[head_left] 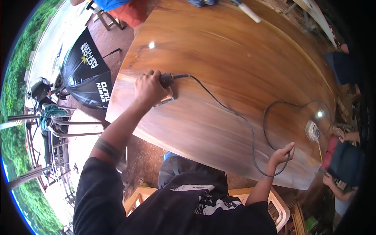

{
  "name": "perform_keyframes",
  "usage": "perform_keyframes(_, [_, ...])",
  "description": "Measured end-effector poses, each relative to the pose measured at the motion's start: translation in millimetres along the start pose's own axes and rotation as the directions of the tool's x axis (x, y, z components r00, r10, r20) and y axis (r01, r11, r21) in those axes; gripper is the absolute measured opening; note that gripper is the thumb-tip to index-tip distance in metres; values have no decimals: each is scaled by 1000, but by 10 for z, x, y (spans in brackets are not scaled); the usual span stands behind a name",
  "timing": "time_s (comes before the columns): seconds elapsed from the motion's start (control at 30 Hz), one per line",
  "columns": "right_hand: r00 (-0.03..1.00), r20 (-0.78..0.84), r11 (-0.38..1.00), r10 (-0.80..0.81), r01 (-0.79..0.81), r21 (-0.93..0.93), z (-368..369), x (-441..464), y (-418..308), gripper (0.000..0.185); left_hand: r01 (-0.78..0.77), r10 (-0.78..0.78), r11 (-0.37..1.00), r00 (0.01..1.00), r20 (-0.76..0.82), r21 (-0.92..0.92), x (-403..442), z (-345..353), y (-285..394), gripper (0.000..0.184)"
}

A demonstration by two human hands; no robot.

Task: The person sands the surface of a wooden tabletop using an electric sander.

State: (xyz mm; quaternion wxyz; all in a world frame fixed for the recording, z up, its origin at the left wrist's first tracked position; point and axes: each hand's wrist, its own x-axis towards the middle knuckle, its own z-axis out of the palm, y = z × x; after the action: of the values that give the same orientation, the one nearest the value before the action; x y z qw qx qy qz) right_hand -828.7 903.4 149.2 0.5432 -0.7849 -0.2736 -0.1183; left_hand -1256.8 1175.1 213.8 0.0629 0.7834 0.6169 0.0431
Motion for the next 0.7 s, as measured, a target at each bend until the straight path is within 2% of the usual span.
perform_keyframes(0.03, [1000, 9, 1000, -21, 21, -23, 55, -6, -65, 47, 19, -19, 1000, 1000, -4, 3, 36, -23, -183, 35])
perform_keyframes(0.07, [999, 16, 999, 37, -37, -31, 90, -21, -91, 48, 37, -37, 999, 999, -8, 6, 80, -63, -352, 34])
perform_keyframes(0.2, [996, 50, 990, -74, 79, -118, 185, -44, -188, 50, 73, -72, 996, 997, -31, 49, 224, -186, -970, 37])
perform_keyframes(0.33, [993, 86, 962, -77, 97, -256, 299, -143, -170, 49, 115, -113, 991, 993, -39, 63, 324, -269, -1371, 38])
perform_keyframes(0.43, [958, 214, 895, -190, 258, -365, 372, -262, -33, 49, 142, -139, 988, 989, -53, 54, 434, -292, -1538, 33])
perform_keyframes(0.47, [947, 265, 899, -180, 268, -347, 369, -293, 6, 48, 156, -153, 985, 987, -42, 72, 492, -299, -1618, 33])
perform_keyframes(0.57, [906, 415, 812, -85, 304, -498, 345, -423, -151, 41, 217, -220, 971, 975, 21, 97, 691, -366, -1820, 34])
perform_keyframes(0.6, [879, 473, 808, -55, 317, -497, 294, -465, -168, 40, 226, -231, 968, 972, 34, 109, 745, -395, -1839, 36])
perform_keyframes(0.7, [783, 620, 814, 49, 329, -479, 99, -596, -203, 35, 151, -153, 981, 988, 3, 122, 943, -435, -1935, 38])
